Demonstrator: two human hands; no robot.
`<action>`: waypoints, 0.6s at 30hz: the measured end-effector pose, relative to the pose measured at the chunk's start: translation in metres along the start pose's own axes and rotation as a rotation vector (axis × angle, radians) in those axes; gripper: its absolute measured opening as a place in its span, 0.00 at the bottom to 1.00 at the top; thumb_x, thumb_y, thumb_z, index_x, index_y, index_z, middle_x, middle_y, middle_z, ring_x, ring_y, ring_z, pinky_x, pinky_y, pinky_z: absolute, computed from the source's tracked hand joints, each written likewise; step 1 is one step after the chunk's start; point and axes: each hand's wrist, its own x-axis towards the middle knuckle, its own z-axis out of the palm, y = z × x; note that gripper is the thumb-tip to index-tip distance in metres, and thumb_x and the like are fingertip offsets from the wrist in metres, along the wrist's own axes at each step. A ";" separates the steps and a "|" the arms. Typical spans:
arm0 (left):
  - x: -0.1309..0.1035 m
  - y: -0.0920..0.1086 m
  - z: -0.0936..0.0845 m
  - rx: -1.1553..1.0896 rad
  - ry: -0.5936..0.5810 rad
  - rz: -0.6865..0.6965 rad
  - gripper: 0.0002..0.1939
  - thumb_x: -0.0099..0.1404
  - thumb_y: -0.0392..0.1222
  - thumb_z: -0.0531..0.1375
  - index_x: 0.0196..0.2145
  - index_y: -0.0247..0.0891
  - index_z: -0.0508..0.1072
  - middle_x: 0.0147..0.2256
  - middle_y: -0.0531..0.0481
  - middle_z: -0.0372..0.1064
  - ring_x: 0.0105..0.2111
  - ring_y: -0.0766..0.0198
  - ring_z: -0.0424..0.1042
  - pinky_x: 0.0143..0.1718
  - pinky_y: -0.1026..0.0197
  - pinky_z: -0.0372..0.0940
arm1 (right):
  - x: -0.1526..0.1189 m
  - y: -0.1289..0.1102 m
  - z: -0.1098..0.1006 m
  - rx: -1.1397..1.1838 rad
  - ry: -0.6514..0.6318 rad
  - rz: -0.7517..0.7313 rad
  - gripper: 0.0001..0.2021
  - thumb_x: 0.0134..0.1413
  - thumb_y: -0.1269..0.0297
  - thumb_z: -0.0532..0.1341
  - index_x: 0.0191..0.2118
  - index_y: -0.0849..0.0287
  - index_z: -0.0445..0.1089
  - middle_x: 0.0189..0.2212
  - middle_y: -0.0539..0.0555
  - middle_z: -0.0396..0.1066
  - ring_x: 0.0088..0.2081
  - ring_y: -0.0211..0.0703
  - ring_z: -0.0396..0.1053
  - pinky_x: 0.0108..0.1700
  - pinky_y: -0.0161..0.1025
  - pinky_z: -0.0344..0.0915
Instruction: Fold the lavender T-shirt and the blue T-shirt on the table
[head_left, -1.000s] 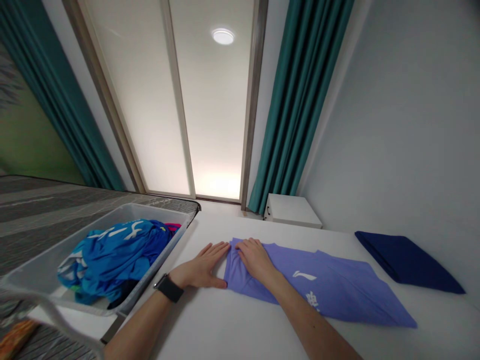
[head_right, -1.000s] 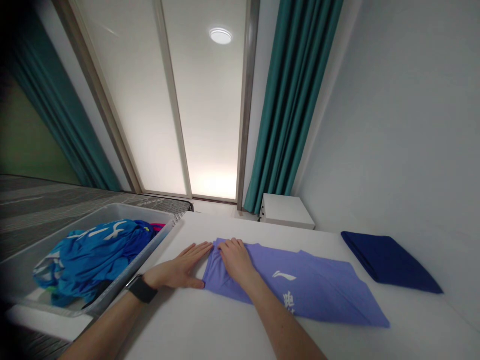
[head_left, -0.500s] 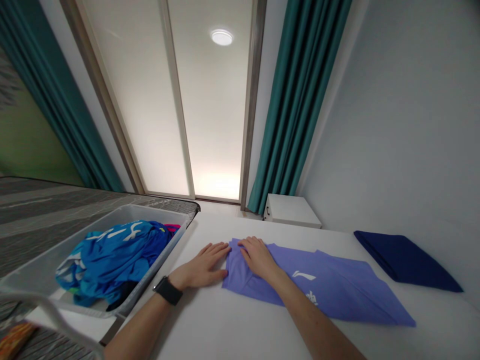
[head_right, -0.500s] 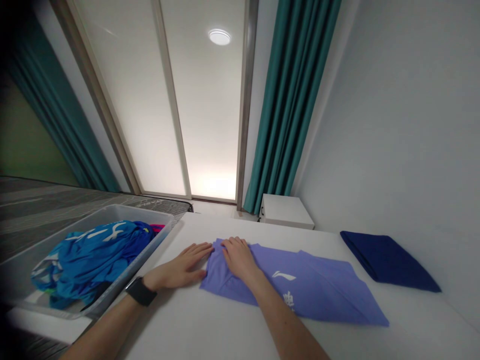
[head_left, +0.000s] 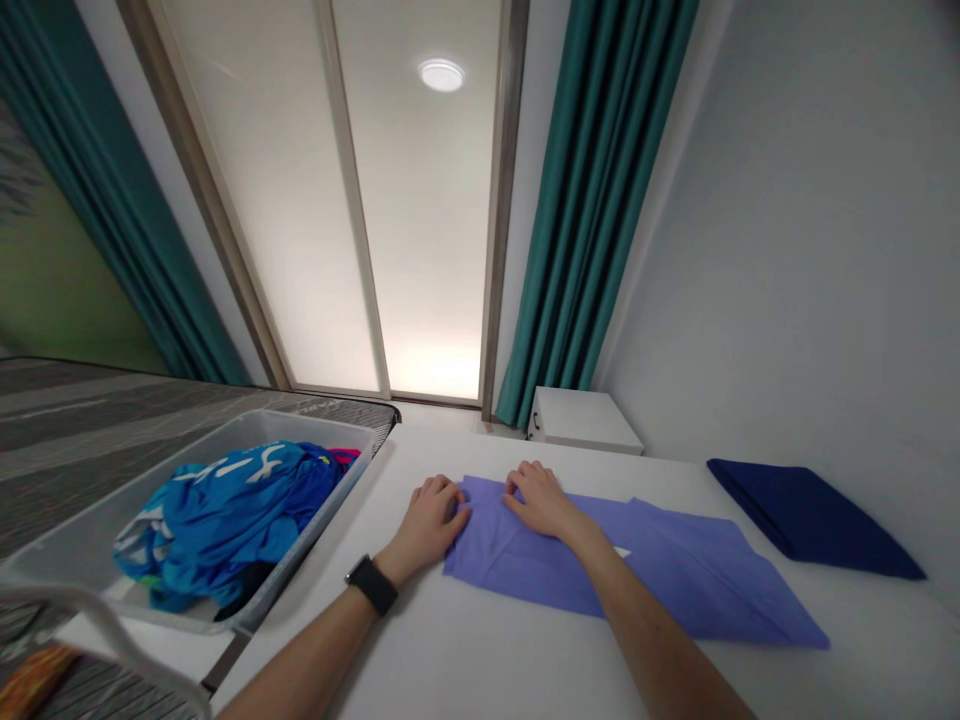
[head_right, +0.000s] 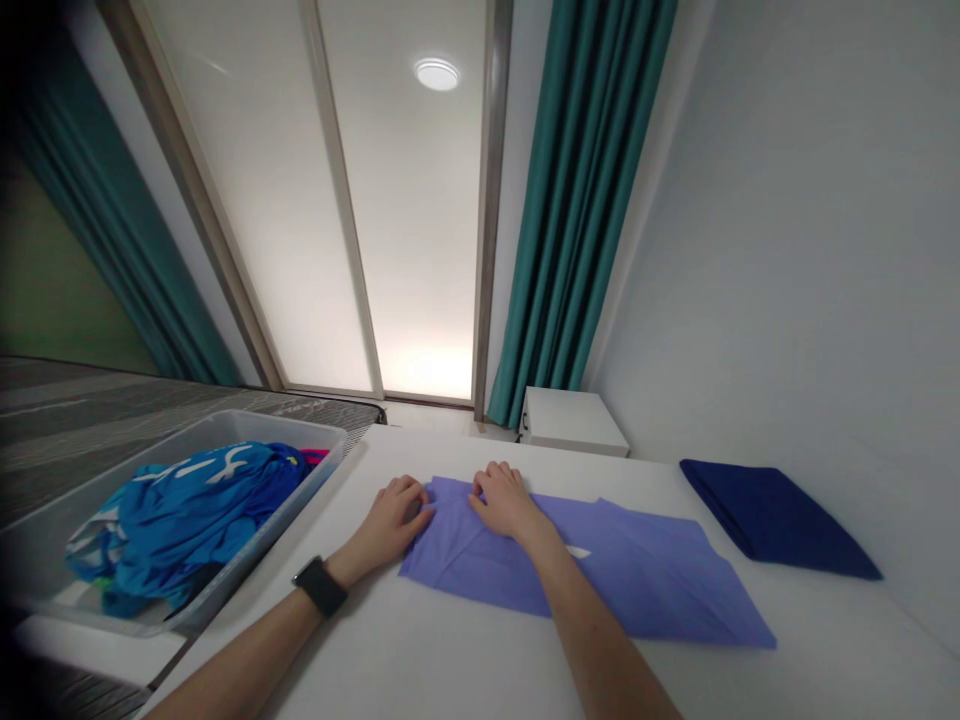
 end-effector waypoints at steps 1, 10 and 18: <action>0.000 0.000 0.000 -0.027 0.008 0.005 0.07 0.66 0.43 0.55 0.34 0.40 0.70 0.40 0.46 0.68 0.43 0.54 0.66 0.45 0.52 0.60 | 0.000 0.000 0.000 0.010 -0.002 -0.014 0.07 0.61 0.61 0.58 0.37 0.57 0.70 0.40 0.55 0.67 0.46 0.47 0.60 0.47 0.42 0.54; 0.000 0.008 -0.005 -0.182 -0.038 -0.037 0.07 0.67 0.42 0.53 0.38 0.39 0.70 0.29 0.52 0.70 0.31 0.60 0.68 0.35 0.60 0.59 | 0.002 -0.005 -0.005 -0.005 0.037 -0.070 0.08 0.66 0.65 0.52 0.41 0.58 0.67 0.37 0.55 0.73 0.42 0.45 0.67 0.48 0.41 0.53; 0.000 0.005 -0.002 -0.172 -0.046 -0.041 0.13 0.65 0.38 0.55 0.47 0.40 0.69 0.29 0.54 0.71 0.31 0.62 0.70 0.34 0.62 0.58 | 0.002 -0.003 0.000 -0.048 0.000 -0.081 0.13 0.67 0.70 0.49 0.46 0.57 0.69 0.43 0.56 0.76 0.45 0.45 0.70 0.49 0.40 0.54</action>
